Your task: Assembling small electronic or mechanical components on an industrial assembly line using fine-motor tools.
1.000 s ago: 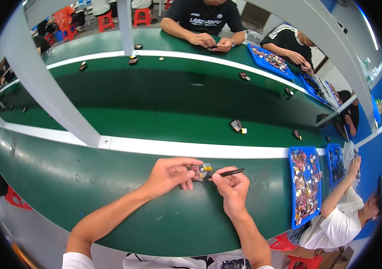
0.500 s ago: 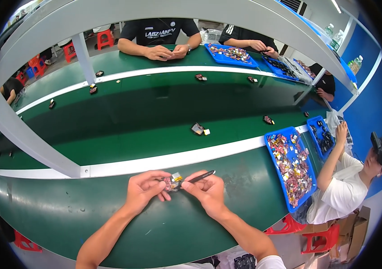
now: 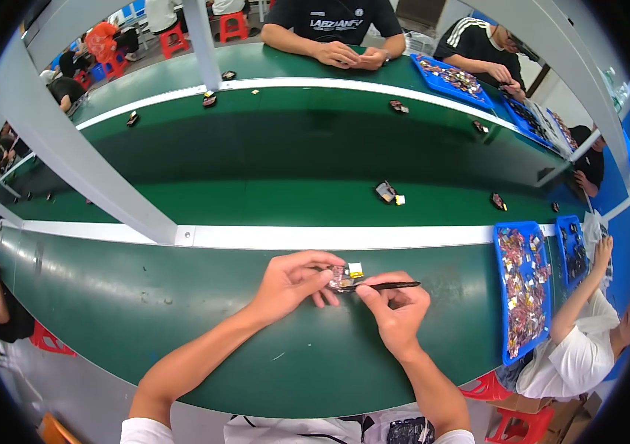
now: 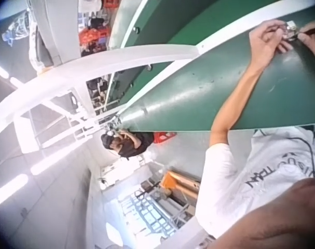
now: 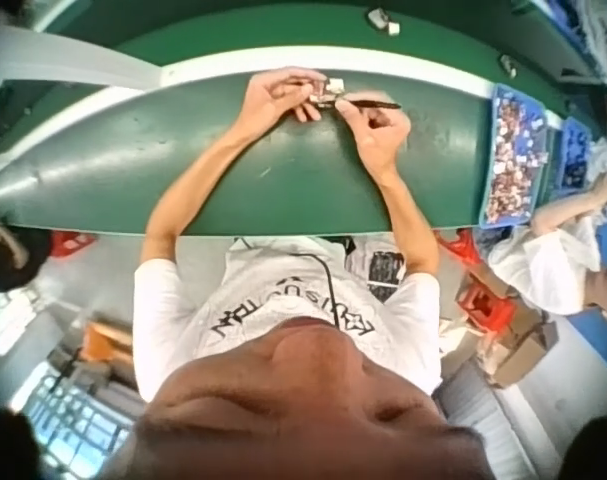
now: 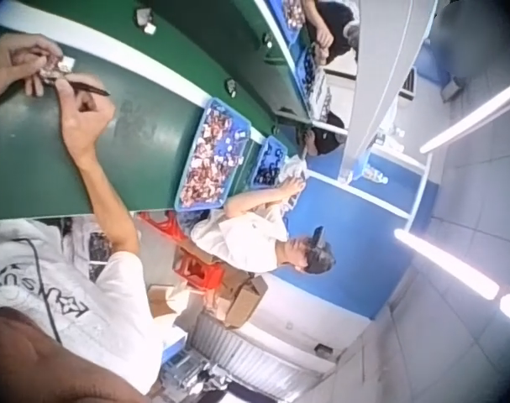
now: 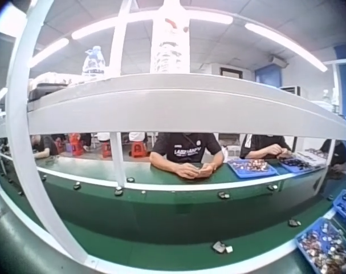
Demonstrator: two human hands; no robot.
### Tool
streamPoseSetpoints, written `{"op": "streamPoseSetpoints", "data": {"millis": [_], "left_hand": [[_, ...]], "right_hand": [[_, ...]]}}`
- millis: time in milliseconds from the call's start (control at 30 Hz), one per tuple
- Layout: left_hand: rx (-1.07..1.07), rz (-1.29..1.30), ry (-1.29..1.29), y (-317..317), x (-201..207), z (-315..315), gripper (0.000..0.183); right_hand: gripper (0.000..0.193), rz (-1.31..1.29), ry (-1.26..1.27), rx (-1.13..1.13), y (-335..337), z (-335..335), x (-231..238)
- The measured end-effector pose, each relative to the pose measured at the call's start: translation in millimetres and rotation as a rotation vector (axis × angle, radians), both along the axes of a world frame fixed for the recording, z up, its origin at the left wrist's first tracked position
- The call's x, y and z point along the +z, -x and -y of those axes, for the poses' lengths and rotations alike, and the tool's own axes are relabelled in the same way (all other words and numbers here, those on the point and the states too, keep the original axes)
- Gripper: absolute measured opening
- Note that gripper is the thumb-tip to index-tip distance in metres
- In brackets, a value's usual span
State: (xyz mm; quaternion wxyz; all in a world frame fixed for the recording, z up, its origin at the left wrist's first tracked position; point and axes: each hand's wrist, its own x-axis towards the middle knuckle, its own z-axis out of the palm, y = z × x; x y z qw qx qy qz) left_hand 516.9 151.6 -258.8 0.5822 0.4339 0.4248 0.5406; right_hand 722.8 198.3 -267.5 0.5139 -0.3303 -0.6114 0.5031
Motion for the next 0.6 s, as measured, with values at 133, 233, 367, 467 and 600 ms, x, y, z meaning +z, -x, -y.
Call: {"op": "streamPoseSetpoints", "data": {"millis": [133,233,367,467,600], "left_hand": [[-0.012,-0.012,-0.024,1.5,0.9,-1.6,0.031],[-0.004,0.015,-0.013,0.8,-1.5,-2.8,0.03],[0.003,0.004,-0.004,-0.6,-2.9,-2.4,0.028],[0.018,0.012,-0.012,-3.3,-2.9,-2.8,0.028],[0.02,0.022,-0.003,-4.3,-4.3,-3.4,0.028]], "right_hand": [[0.011,-0.032,-0.023,0.0,1.6,1.1,1.2],[0.01,-0.017,-0.079,-0.029,0.8,1.6,0.2],[0.01,0.034,-0.152,-0.039,-1.0,3.9,0.6],[0.011,0.055,-0.213,-0.041,-1.6,2.2,0.2],[0.01,0.054,-0.252,-0.051,-0.3,2.3,-1.4]]}}
